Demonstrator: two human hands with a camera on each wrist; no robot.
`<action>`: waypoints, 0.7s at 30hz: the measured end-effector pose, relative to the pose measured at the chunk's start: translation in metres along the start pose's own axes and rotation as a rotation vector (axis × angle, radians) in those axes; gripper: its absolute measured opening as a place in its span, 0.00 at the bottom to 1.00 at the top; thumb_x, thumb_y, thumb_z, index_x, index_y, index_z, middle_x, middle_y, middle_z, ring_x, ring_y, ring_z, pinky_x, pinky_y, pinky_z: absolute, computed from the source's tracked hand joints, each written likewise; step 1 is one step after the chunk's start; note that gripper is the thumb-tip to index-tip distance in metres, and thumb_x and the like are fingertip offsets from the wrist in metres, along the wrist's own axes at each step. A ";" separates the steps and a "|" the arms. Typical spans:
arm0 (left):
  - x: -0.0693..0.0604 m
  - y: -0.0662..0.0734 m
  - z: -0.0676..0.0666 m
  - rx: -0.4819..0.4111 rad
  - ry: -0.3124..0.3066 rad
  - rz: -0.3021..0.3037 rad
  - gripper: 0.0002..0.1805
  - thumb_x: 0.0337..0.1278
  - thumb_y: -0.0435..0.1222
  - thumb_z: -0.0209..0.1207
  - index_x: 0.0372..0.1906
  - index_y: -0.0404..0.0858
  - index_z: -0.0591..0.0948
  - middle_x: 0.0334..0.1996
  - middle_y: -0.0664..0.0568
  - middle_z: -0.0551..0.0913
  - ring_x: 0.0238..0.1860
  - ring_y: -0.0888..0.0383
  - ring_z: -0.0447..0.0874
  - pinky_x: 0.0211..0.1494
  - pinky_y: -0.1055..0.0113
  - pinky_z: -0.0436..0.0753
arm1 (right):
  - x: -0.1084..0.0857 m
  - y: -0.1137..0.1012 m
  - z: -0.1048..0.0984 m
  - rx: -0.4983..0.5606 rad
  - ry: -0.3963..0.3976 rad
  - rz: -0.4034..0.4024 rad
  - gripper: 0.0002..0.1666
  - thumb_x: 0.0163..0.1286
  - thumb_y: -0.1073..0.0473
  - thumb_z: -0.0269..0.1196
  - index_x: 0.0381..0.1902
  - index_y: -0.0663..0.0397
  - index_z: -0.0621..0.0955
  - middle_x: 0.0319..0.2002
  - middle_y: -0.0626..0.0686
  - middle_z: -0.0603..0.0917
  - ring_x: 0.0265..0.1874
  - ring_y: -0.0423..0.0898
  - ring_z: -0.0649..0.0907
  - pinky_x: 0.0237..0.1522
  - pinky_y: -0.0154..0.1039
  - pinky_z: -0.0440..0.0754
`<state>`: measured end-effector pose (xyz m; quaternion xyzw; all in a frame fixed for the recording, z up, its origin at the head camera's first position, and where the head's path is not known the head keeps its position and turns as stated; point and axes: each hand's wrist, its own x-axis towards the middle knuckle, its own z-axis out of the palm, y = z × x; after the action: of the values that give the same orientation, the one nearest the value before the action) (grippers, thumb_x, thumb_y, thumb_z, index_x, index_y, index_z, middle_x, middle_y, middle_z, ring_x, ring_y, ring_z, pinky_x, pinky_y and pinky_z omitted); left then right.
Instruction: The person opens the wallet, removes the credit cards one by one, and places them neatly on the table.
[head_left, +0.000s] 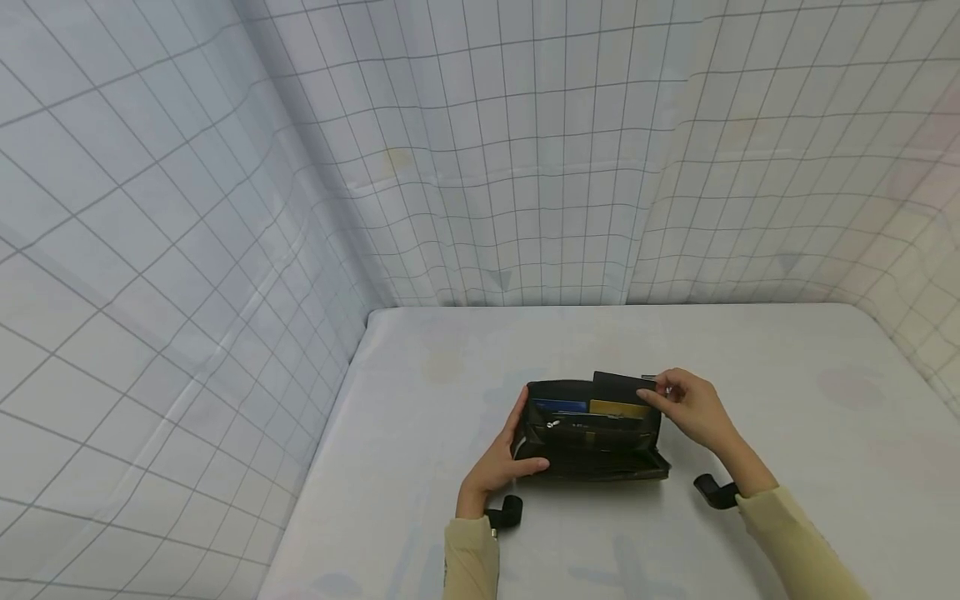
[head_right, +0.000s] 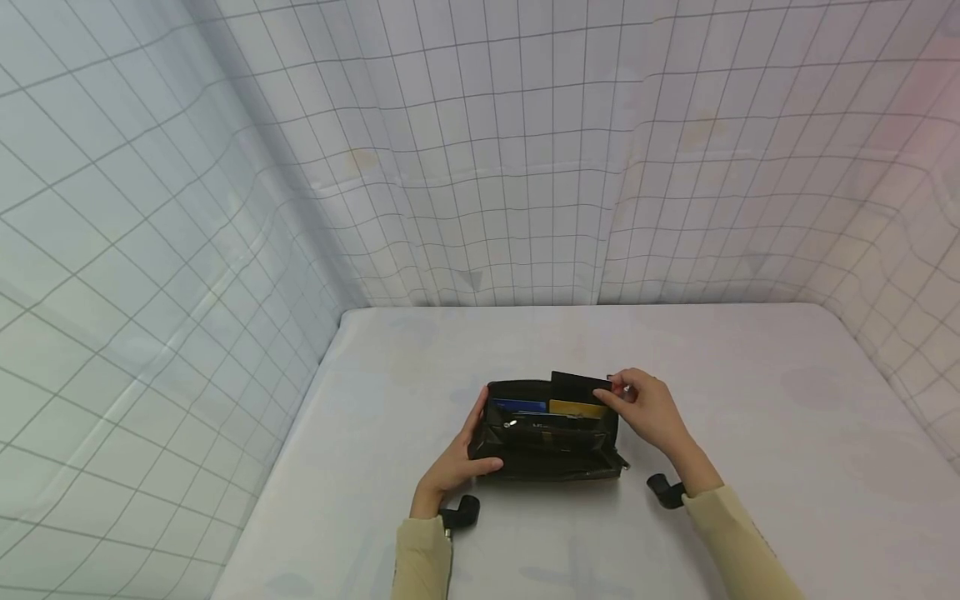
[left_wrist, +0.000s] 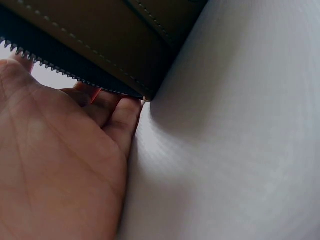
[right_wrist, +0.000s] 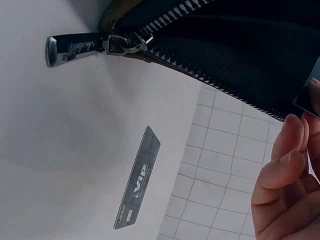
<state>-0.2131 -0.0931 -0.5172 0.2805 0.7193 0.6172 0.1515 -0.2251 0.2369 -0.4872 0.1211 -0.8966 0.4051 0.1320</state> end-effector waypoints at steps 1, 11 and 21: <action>0.000 0.000 0.000 0.001 -0.001 0.000 0.60 0.51 0.46 0.68 0.76 0.47 0.35 0.75 0.54 0.34 0.72 0.56 0.32 0.69 0.47 0.44 | 0.000 0.000 0.000 0.004 0.005 0.007 0.12 0.62 0.55 0.68 0.27 0.52 0.76 0.25 0.48 0.74 0.19 0.42 0.71 0.20 0.36 0.67; 0.000 -0.001 0.000 -0.001 -0.011 0.013 0.60 0.52 0.46 0.68 0.76 0.46 0.35 0.75 0.54 0.34 0.73 0.57 0.32 0.69 0.47 0.43 | -0.001 -0.002 0.000 0.034 0.062 0.038 0.10 0.63 0.53 0.67 0.29 0.52 0.80 0.23 0.46 0.77 0.19 0.41 0.74 0.21 0.36 0.69; 0.000 -0.001 0.000 -0.031 0.001 0.007 0.61 0.50 0.44 0.69 0.76 0.46 0.35 0.75 0.53 0.34 0.73 0.55 0.33 0.69 0.47 0.44 | 0.001 -0.003 0.000 0.097 0.083 0.033 0.09 0.64 0.55 0.66 0.31 0.55 0.81 0.21 0.49 0.79 0.17 0.43 0.77 0.20 0.35 0.72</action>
<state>-0.2136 -0.0925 -0.5186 0.2802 0.7086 0.6291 0.1533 -0.2252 0.2345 -0.4850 0.0956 -0.8714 0.4550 0.1564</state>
